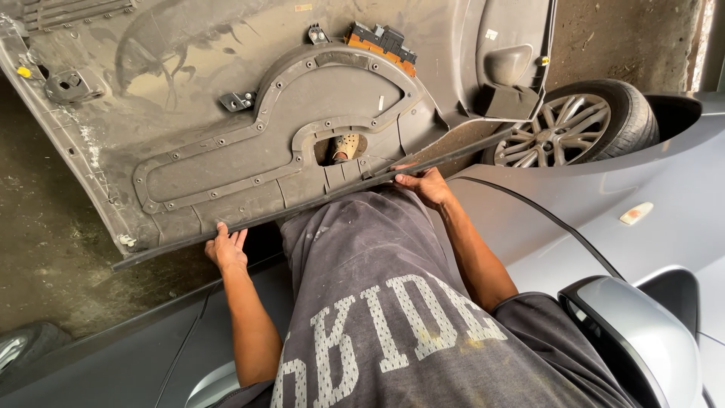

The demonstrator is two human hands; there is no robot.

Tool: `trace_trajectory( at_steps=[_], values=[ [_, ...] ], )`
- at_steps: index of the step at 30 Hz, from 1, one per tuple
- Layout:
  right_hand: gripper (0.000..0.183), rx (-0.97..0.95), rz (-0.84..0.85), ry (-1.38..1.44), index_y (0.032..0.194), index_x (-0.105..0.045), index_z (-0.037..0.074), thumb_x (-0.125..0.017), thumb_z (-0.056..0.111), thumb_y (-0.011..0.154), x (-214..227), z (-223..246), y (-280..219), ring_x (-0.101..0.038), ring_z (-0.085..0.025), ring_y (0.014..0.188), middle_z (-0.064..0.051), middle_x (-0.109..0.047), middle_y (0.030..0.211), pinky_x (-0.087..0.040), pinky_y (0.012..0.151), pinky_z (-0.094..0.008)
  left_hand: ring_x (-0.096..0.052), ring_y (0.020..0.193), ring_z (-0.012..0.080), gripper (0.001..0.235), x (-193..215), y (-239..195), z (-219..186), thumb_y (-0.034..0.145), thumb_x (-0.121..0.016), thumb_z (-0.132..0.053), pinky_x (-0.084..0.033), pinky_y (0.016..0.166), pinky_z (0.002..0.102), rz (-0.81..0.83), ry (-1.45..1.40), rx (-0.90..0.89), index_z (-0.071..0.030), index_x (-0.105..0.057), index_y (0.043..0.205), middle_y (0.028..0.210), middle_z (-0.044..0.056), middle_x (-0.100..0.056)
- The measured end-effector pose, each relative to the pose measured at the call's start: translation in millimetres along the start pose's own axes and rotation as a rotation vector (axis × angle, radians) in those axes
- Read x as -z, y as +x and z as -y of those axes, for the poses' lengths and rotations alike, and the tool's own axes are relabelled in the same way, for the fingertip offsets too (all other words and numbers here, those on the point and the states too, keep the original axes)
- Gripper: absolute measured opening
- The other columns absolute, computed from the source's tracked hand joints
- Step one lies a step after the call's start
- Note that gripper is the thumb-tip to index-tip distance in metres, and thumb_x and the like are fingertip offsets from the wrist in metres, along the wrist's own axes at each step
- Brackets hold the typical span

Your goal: The person applies a white substance from a small bottle onto a large grey car part and uses a scraping tool to clean the surface. They repeatedly apply the substance and scrape different areas of the part.

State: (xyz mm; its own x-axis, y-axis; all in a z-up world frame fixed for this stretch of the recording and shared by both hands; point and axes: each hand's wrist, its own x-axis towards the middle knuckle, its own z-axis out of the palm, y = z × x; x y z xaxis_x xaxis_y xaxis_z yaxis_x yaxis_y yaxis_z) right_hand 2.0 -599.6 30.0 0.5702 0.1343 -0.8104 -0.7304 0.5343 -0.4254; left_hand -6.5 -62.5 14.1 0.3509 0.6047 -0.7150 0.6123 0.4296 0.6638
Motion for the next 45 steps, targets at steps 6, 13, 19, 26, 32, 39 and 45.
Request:
trace_trajectory(
  at_steps=[6,13,19,26,32,39,45],
  values=[
    [0.030,0.134,-0.140,-0.199,0.113,-0.069,-0.005,-0.080,0.000,0.086,-2.5,-11.0,2.9,-0.074,-0.019,0.090,-0.015,-0.076,0.102,-0.063,0.084,-0.030,-0.060,0.124,0.0549,0.044,1.3,0.6,2.6,0.100,-0.067,-0.013,-0.056,0.094,0.059,-0.007,-0.018,0.003,0.011,-0.042,0.127,0.135,0.032,-0.054],
    [0.041,0.229,-0.342,-0.252,0.107,-0.053,-0.002,-0.086,0.002,0.083,-28.3,-11.6,9.6,-0.071,-0.017,0.077,-0.008,-0.068,0.087,-0.060,0.069,-0.029,-0.061,0.121,0.0538,0.041,-0.2,-2.6,0.2,0.099,-0.066,-0.013,-0.055,0.094,0.059,0.008,-0.018,0.004,0.007,-0.042,0.125,0.133,0.031,-0.055],
    [0.062,0.044,-0.506,-0.129,0.118,-0.038,0.000,-0.087,0.004,0.079,-31.4,-11.5,15.1,-0.072,-0.020,0.081,-0.013,-0.067,0.097,-0.063,0.071,-0.031,-0.062,0.124,0.0534,0.043,-0.7,-0.8,0.8,0.101,-0.068,-0.013,-0.057,0.094,0.058,0.016,-0.031,-0.001,0.010,-0.043,0.127,0.135,0.033,-0.056],
    [0.046,0.076,-0.223,0.113,0.123,-0.045,-0.002,-0.077,0.002,0.089,-7.5,-55.9,41.5,-0.070,-0.020,0.094,-0.010,-0.066,0.104,-0.061,0.088,-0.034,-0.062,0.122,0.0476,0.060,-18.7,-18.8,-11.8,0.093,-0.069,-0.003,-0.056,0.095,0.053,-0.031,0.103,0.048,0.007,-0.030,0.138,0.136,0.029,-0.053],
    [0.040,0.119,-0.182,0.163,0.119,-0.047,-0.004,-0.075,-0.002,0.090,-3.6,-60.8,49.4,-0.070,-0.020,0.094,-0.008,-0.065,0.098,-0.062,0.092,-0.034,-0.065,0.121,0.0475,0.061,-1.9,9.0,3.3,0.096,-0.069,-0.003,-0.058,0.095,0.053,0.018,0.114,0.078,0.011,-0.030,0.141,0.138,0.031,-0.055],
    [0.044,0.077,-0.229,0.157,0.120,-0.046,-0.003,-0.077,-0.001,0.089,-3.3,-52.5,47.5,-0.070,-0.021,0.091,-0.008,-0.064,0.097,-0.062,0.086,-0.034,-0.065,0.121,0.0459,0.062,-10.0,3.7,4.0,0.094,-0.070,-0.002,-0.057,0.096,0.055,-0.012,0.078,0.038,0.008,-0.030,0.141,0.137,0.029,-0.055],
    [0.052,0.036,-0.212,0.120,0.120,-0.042,-0.006,-0.081,0.001,0.086,-1.3,-39.0,47.1,-0.070,-0.024,0.097,-0.013,-0.060,0.109,-0.065,0.088,-0.036,-0.066,0.120,0.0471,0.059,-7.5,4.4,10.3,0.095,-0.072,-0.004,-0.056,0.096,0.057,-0.005,0.094,-0.017,0.010,-0.036,0.139,0.136,0.031,-0.057]
  ],
)
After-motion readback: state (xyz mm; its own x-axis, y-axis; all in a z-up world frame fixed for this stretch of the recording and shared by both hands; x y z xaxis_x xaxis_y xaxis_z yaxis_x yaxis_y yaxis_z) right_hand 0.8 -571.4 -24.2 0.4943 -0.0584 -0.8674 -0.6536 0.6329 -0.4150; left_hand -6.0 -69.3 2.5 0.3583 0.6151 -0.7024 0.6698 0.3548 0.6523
